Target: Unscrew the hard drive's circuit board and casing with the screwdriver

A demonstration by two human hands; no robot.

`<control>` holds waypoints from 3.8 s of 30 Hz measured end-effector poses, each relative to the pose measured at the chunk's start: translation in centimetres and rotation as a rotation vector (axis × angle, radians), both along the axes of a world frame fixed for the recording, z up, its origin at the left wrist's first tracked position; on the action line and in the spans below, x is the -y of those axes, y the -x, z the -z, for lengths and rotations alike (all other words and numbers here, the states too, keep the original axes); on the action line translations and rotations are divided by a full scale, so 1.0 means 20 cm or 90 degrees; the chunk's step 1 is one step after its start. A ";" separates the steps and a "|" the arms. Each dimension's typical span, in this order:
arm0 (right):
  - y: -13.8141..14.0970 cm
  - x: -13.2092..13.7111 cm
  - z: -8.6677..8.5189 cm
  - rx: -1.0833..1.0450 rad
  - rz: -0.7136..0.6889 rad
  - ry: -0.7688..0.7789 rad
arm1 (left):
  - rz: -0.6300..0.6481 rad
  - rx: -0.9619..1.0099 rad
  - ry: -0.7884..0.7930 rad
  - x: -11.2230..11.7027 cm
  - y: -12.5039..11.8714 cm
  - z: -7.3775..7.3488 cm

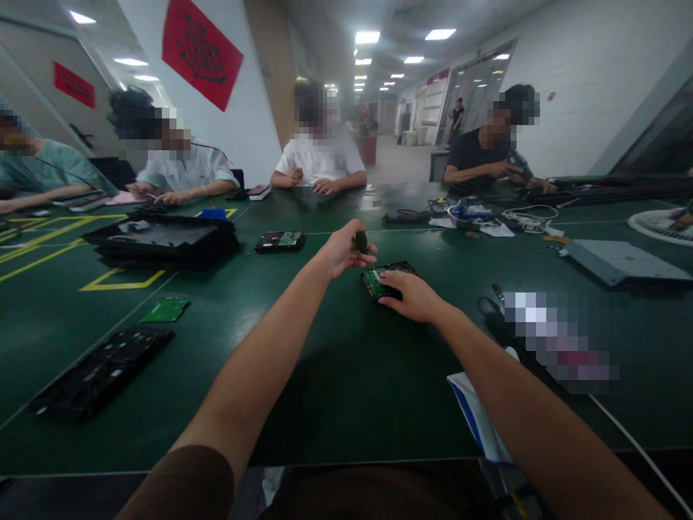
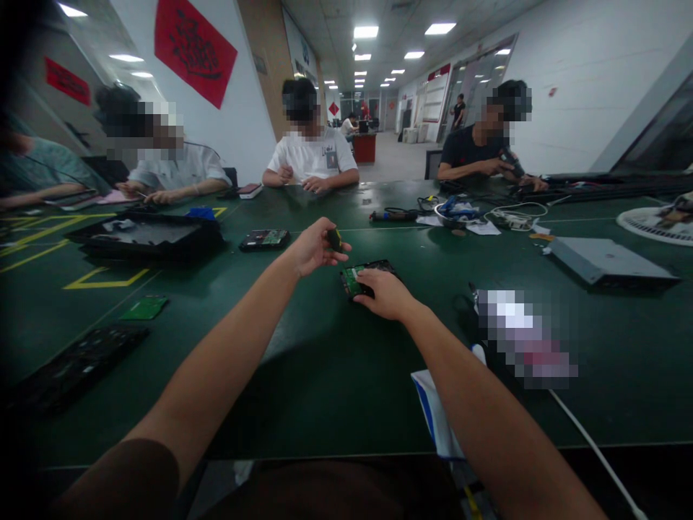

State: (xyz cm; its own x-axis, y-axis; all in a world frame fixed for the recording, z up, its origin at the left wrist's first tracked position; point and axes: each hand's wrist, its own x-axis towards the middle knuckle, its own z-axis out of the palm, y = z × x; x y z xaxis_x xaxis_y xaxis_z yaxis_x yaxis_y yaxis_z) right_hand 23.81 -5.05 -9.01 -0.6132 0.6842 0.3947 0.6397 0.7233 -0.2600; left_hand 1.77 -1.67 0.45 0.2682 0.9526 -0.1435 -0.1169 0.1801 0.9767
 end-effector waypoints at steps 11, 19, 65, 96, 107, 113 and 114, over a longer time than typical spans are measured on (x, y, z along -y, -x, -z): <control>0.00 0.01 -0.01 0.016 0.005 -0.009 | 0.056 0.010 -0.002 0.01 -0.01 0.01; 0.00 0.01 -0.01 0.015 0.010 0.000 | 0.006 -0.012 -0.044 0.01 -0.02 0.00; 0.00 0.00 -0.01 0.021 0.006 -0.003 | 0.014 -0.019 -0.097 0.01 -0.01 0.01; 0.00 0.00 0.00 0.013 0.009 0.000 | -0.022 -0.041 -0.045 0.03 0.00 -0.04; 0.00 0.00 -0.01 0.007 0.004 0.006 | -0.023 -0.002 -0.038 0.02 -0.02 -0.02; 0.00 0.00 0.00 0.022 0.015 -0.005 | 0.022 -0.033 -0.071 0.04 -0.03 -0.03; 0.00 0.01 0.00 0.020 0.013 -0.007 | 0.041 -0.019 -0.054 0.04 -0.04 -0.02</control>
State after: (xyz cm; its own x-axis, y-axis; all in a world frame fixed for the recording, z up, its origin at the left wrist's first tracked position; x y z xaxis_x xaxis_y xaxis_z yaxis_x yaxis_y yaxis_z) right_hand 23.71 -5.15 -8.95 -0.6120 0.6918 0.3833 0.6617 0.7133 -0.2309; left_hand 2.48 -2.42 0.93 0.3260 0.9427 -0.0717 -0.0788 0.1027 0.9916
